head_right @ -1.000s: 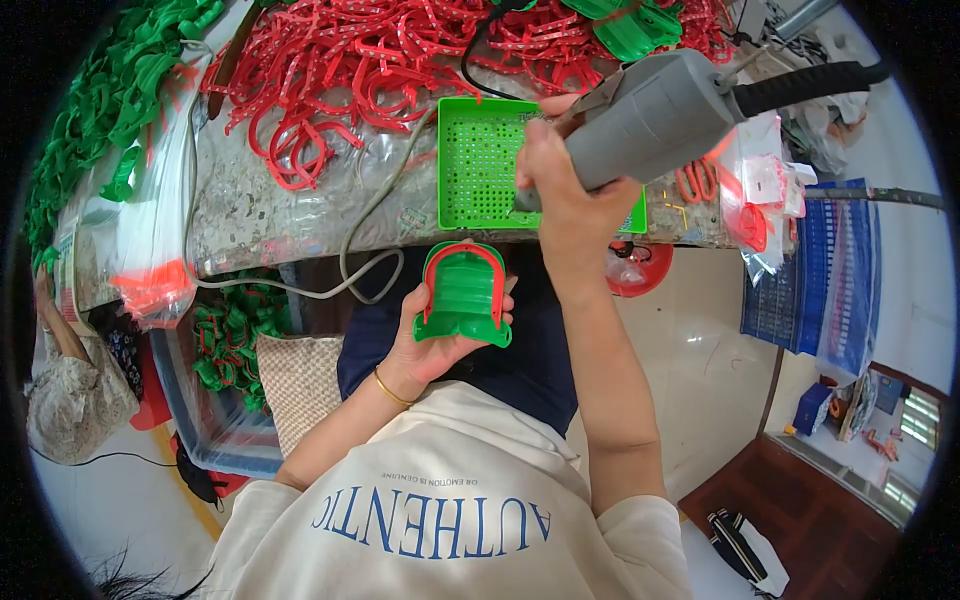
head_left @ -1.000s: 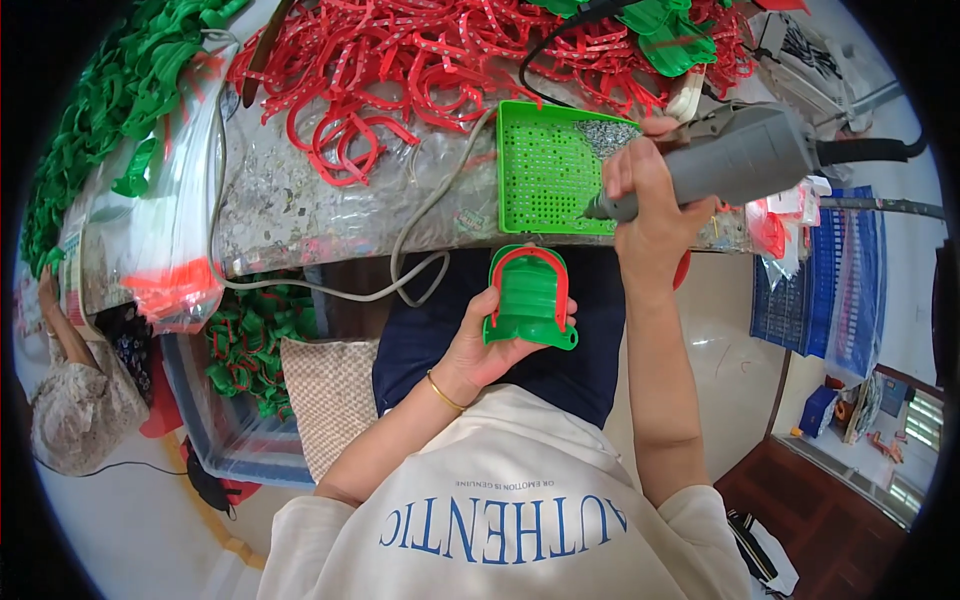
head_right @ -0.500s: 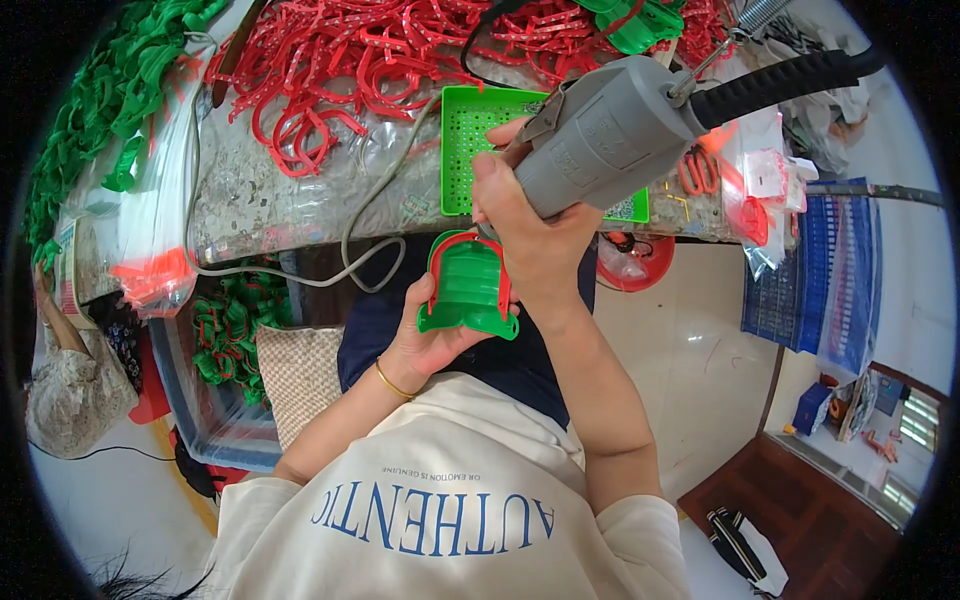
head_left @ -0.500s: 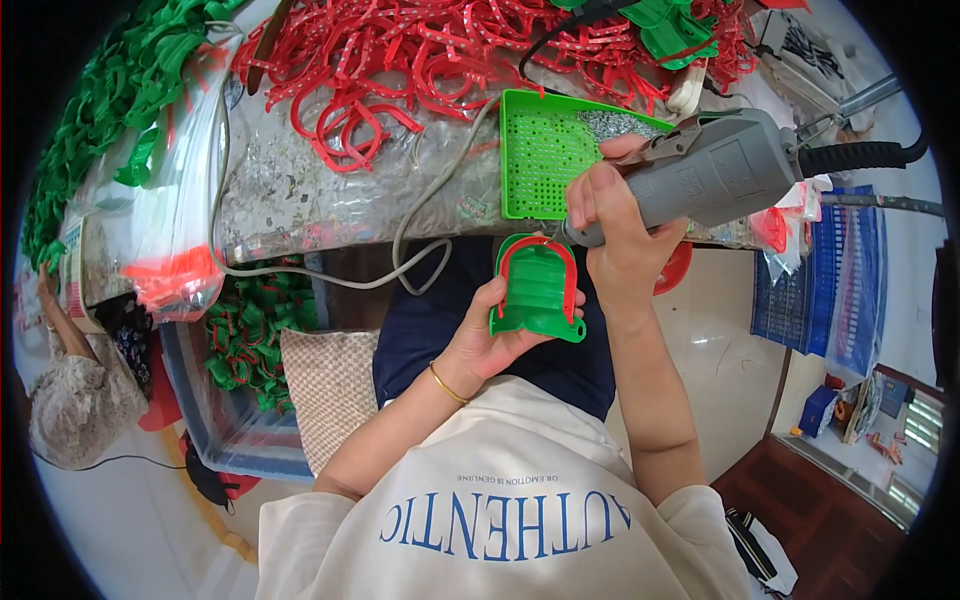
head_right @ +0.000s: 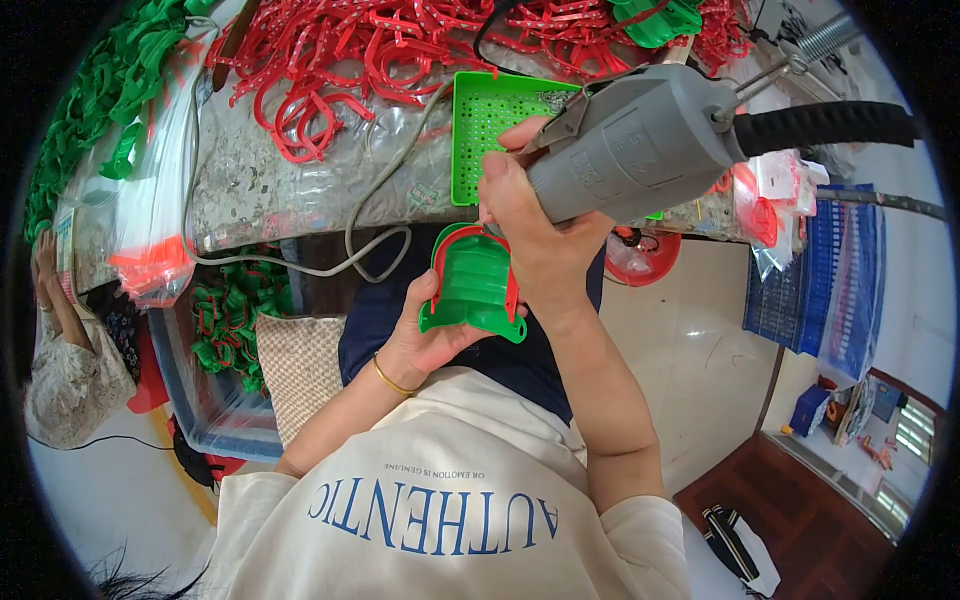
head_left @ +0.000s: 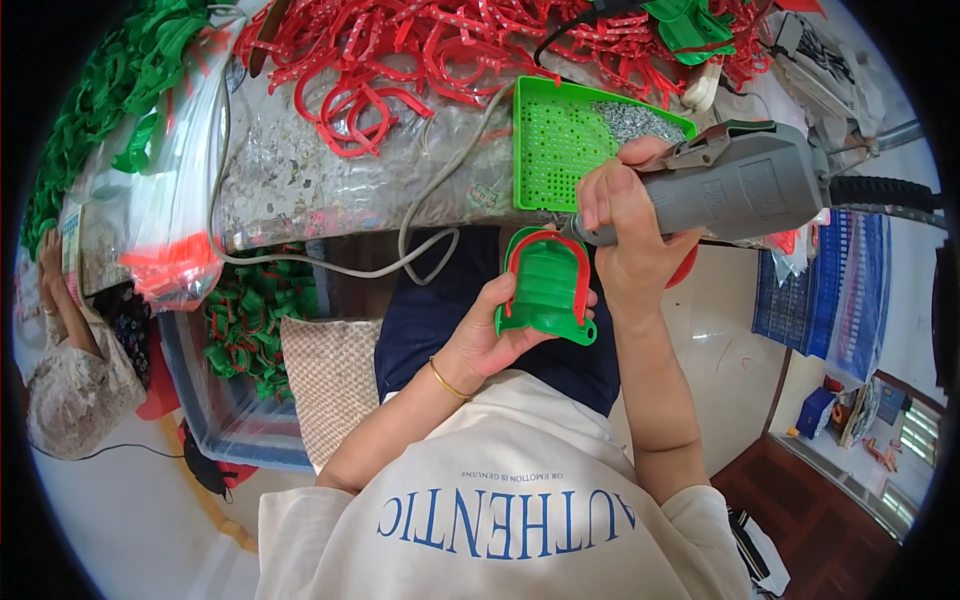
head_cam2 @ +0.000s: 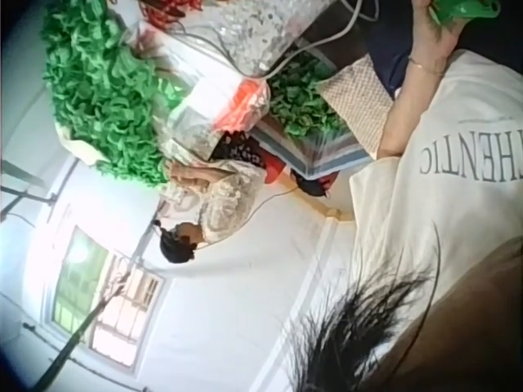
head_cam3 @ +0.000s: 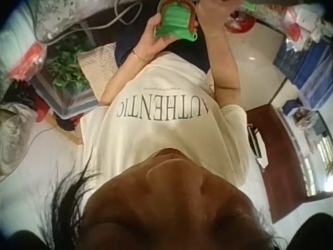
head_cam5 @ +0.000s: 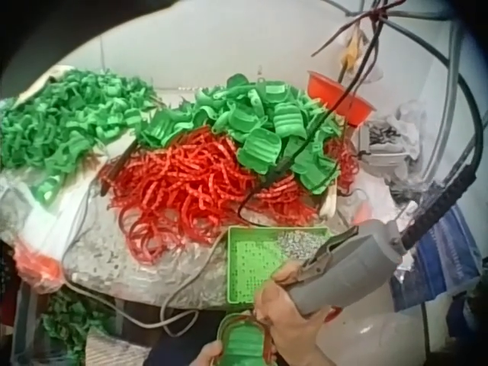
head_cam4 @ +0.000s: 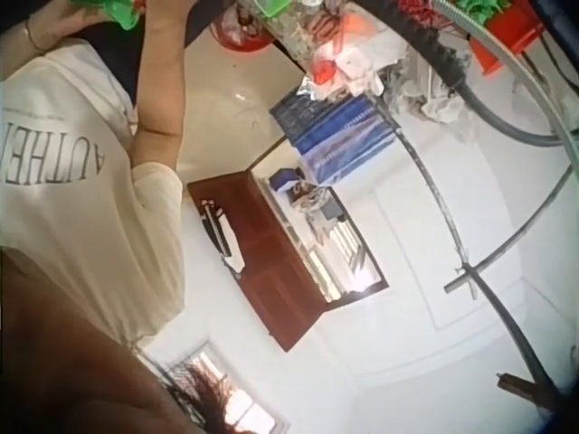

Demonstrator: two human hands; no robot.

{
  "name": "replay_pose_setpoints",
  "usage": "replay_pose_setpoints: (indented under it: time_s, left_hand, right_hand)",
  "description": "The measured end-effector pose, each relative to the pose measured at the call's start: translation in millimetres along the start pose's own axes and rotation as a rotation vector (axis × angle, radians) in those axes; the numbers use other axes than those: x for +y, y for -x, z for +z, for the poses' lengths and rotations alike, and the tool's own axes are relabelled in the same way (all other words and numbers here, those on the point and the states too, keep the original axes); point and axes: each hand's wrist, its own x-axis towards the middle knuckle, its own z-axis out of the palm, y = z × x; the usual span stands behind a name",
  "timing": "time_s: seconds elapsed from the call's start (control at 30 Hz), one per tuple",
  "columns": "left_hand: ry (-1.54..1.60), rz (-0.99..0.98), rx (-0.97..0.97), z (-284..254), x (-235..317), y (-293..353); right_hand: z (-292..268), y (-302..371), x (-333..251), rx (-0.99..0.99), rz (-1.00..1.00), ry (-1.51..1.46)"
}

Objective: Use a handheld tool to apply heat or adhesive to a plastic part and then attach a red strip to it.

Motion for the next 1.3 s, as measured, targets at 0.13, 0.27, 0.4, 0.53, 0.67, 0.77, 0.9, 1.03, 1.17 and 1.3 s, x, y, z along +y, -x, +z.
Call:
replay_pose_setpoints:
  time_s: [0.13, 0.27, 0.4, 0.53, 0.67, 0.77, 0.9, 1.03, 1.17, 1.3]
  left_hand:
    - [-0.008, 0.012, -0.003, 0.7, 2.0, 2.8]
    - [-0.049, 0.034, 0.07, 3.8, 1.9, 5.0]
    - [-0.088, 0.03, 0.016, -3.3, 2.8, 4.3]
    - [0.009, 0.043, 0.062, -10.9, 0.9, 3.7]
    - [0.025, 0.056, 0.043, -8.6, 3.0, 3.9]
    - [0.027, 0.062, 0.052, -13.6, 3.2, 3.3]
    - [0.051, 0.042, 0.049, -15.6, 5.4, 2.7]
    - [0.069, 0.019, 0.049, -18.3, 5.8, 1.5]
    - [0.051, 0.018, 0.059, -18.0, 6.5, 1.4]
    - [0.049, 0.025, 0.062, -18.5, 6.9, 0.9]
  right_hand:
    - [4.8, 4.4, -0.5, 0.018, -0.016, 0.007]
    - [4.7, 8.5, 0.8, 0.0, -0.056, 0.077]
    - [2.7, -0.8, -5.5, -0.086, 0.025, -0.013]
    - [-0.5, -20.0, -8.6, -0.108, -0.055, -0.002]
    - [-4.3, -33.2, 14.0, -0.006, -0.032, 0.101]
    - [-12.1, -32.5, 33.7, 0.028, -0.016, 0.125]
    - [-15.5, -30.5, 46.3, 0.052, -0.014, 0.142]
    - [-15.8, -29.2, 52.7, 0.081, -0.01, 0.134]
    - [-17.2, -29.5, 56.3, 0.083, -0.015, 0.155]
    - [-17.5, -29.6, 58.2, 0.075, -0.025, 0.141]
